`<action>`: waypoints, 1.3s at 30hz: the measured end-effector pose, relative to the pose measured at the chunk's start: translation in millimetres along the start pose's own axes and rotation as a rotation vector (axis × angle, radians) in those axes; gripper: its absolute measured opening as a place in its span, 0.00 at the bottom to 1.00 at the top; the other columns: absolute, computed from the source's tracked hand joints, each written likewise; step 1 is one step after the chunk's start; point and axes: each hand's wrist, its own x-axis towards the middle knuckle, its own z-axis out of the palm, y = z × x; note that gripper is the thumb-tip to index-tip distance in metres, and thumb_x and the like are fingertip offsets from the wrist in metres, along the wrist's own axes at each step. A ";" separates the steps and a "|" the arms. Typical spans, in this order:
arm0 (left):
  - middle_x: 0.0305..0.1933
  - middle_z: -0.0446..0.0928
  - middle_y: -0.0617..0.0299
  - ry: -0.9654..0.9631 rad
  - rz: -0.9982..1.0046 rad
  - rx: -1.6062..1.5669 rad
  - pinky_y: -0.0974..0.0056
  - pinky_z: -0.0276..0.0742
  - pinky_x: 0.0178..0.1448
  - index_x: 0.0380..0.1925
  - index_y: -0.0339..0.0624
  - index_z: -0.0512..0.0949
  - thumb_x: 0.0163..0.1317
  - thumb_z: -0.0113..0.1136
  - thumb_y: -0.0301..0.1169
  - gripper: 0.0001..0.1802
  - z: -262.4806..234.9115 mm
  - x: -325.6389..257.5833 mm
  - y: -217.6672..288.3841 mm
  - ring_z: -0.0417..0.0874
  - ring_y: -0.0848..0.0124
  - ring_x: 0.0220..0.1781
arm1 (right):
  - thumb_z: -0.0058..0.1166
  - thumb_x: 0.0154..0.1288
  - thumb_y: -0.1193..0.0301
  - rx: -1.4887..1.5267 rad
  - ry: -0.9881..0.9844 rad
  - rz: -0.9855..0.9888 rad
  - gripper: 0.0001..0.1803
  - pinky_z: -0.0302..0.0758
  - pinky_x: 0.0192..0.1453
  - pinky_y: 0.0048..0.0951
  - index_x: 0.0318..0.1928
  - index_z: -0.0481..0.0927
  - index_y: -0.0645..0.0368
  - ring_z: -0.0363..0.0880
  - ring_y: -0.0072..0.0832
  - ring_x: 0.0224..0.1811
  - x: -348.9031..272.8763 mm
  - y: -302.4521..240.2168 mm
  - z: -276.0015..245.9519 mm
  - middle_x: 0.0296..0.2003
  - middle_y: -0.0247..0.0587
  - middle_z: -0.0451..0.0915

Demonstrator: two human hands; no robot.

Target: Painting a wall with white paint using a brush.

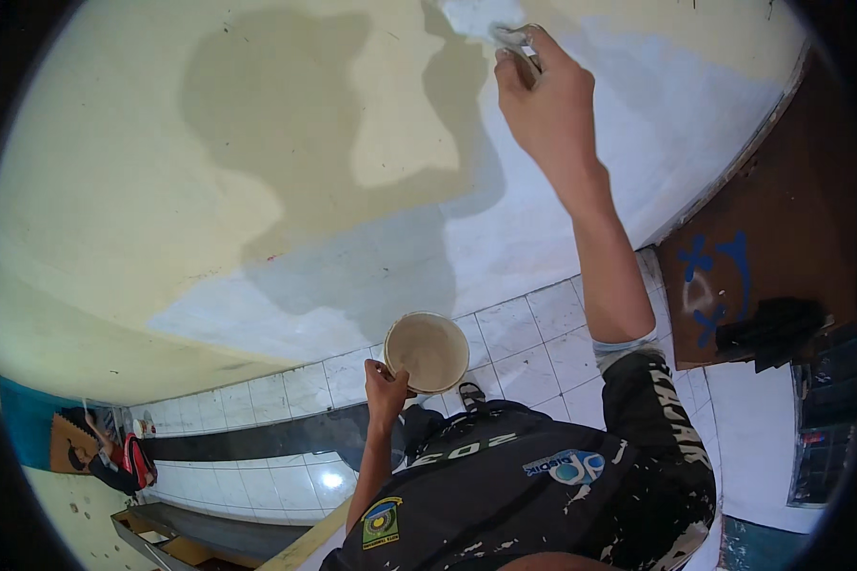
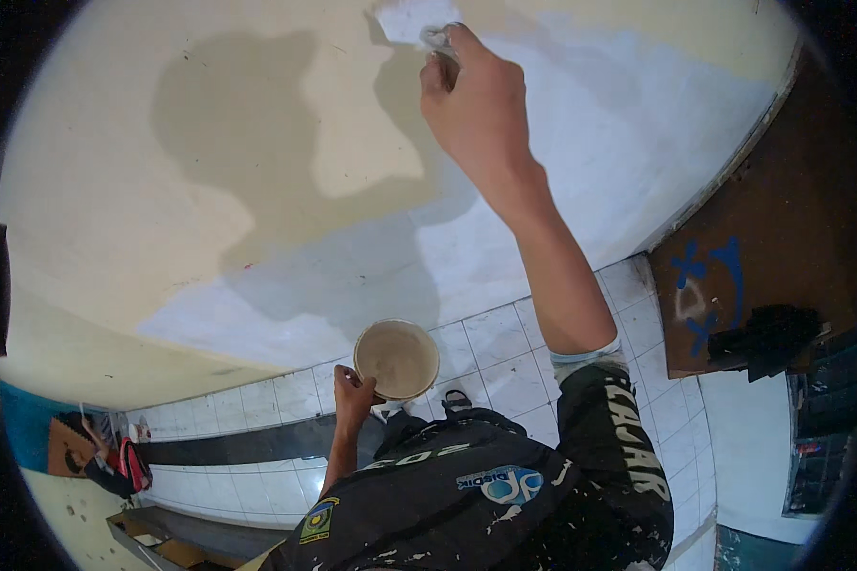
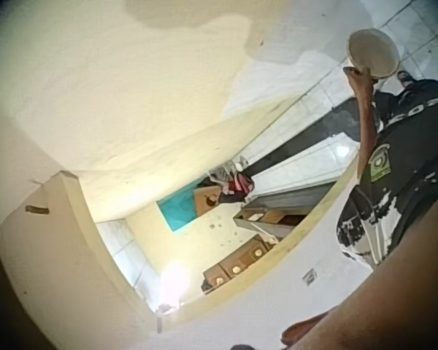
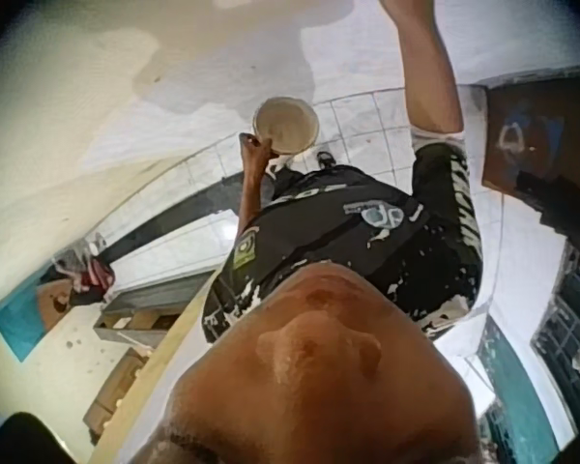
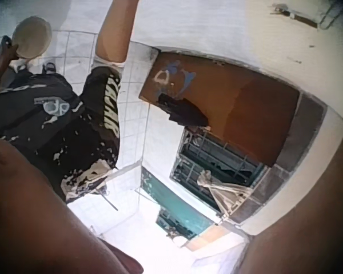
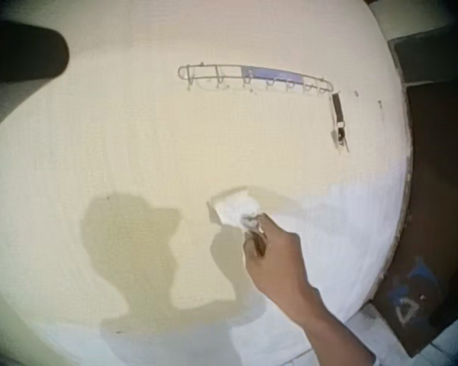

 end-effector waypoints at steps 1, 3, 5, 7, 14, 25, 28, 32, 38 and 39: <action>0.30 0.75 0.50 -0.007 0.011 0.027 0.57 0.87 0.23 0.41 0.35 0.61 0.56 0.64 0.23 0.20 -2.5 5.2 0.6 0.85 0.62 0.27 | 0.56 0.65 0.74 0.099 0.064 -0.033 0.14 0.79 0.41 0.47 0.50 0.81 0.64 0.83 0.54 0.37 2.0 -9.4 3.7 0.32 0.61 0.82; 0.30 0.75 0.50 -0.002 0.029 0.032 0.57 0.87 0.23 0.40 0.35 0.62 0.56 0.64 0.23 0.20 -4.0 7.0 0.7 0.85 0.62 0.27 | 0.57 0.65 0.74 0.014 0.119 -0.172 0.17 0.78 0.37 0.47 0.55 0.80 0.63 0.82 0.53 0.32 -15.5 33.8 38.5 0.30 0.59 0.81; 0.29 0.75 0.50 -0.004 0.049 0.035 0.57 0.86 0.23 0.40 0.35 0.62 0.56 0.64 0.24 0.20 -1.2 10.7 0.8 0.85 0.62 0.26 | 0.57 0.66 0.74 -0.077 0.168 -0.228 0.20 0.78 0.33 0.47 0.58 0.80 0.61 0.80 0.51 0.29 -51.3 88.9 76.0 0.29 0.55 0.79; 0.30 0.76 0.49 0.009 0.044 0.130 0.56 0.86 0.26 0.40 0.35 0.63 0.55 0.65 0.26 0.20 -5.8 12.6 -4.2 0.85 0.61 0.27 | 0.57 0.66 0.75 -0.062 0.111 -0.102 0.21 0.78 0.29 0.43 0.60 0.79 0.59 0.80 0.47 0.27 -111.2 139.6 105.8 0.28 0.52 0.78; 0.31 0.77 0.48 0.008 -0.014 0.078 0.55 0.84 0.33 0.41 0.33 0.64 0.54 0.66 0.27 0.22 -14.8 15.4 1.4 0.85 0.60 0.31 | 0.56 0.64 0.74 -0.216 -0.352 0.373 0.15 0.81 0.41 0.52 0.51 0.81 0.62 0.84 0.54 0.38 -250.0 219.2 133.2 0.35 0.59 0.83; 0.31 0.76 0.50 -0.019 0.179 0.184 0.58 0.85 0.25 0.41 0.33 0.63 0.55 0.64 0.24 0.19 -17.5 47.1 -30.0 0.85 0.63 0.27 | 0.56 0.62 0.72 -0.142 -0.182 0.205 0.13 0.79 0.53 0.51 0.45 0.82 0.64 0.81 0.60 0.48 -63.9 112.2 40.8 0.43 0.64 0.83; 0.31 0.76 0.49 -0.031 0.099 0.085 0.57 0.86 0.24 0.40 0.33 0.63 0.55 0.64 0.24 0.20 -9.5 33.4 -3.4 0.85 0.61 0.28 | 0.59 0.66 0.70 -0.116 -0.171 0.175 0.18 0.78 0.37 0.37 0.54 0.81 0.63 0.82 0.42 0.27 -13.6 46.6 -1.6 0.28 0.58 0.83; 0.32 0.76 0.47 -0.055 0.103 0.125 0.57 0.88 0.23 0.40 0.33 0.62 0.56 0.64 0.24 0.20 -7.7 26.0 24.1 0.86 0.60 0.26 | 0.57 0.67 0.72 0.028 0.007 0.071 0.17 0.77 0.35 0.34 0.55 0.81 0.64 0.80 0.39 0.25 7.6 2.4 -12.4 0.28 0.58 0.82; 0.33 0.75 0.48 -0.090 0.088 0.129 0.57 0.89 0.25 0.42 0.34 0.61 0.57 0.63 0.22 0.20 0.2 11.9 38.9 0.85 0.61 0.28 | 0.58 0.65 0.75 -0.125 0.123 -0.166 0.21 0.80 0.35 0.46 0.59 0.78 0.61 0.81 0.49 0.31 -62.8 121.8 69.9 0.35 0.57 0.83; 0.34 0.73 0.50 -0.092 0.094 0.176 0.57 0.91 0.25 0.42 0.34 0.60 0.57 0.61 0.21 0.20 -1.2 6.7 44.4 0.85 0.63 0.29 | 0.58 0.65 0.75 -0.163 0.099 -0.153 0.22 0.79 0.34 0.46 0.60 0.78 0.59 0.80 0.49 0.29 -95.0 149.9 85.5 0.35 0.56 0.83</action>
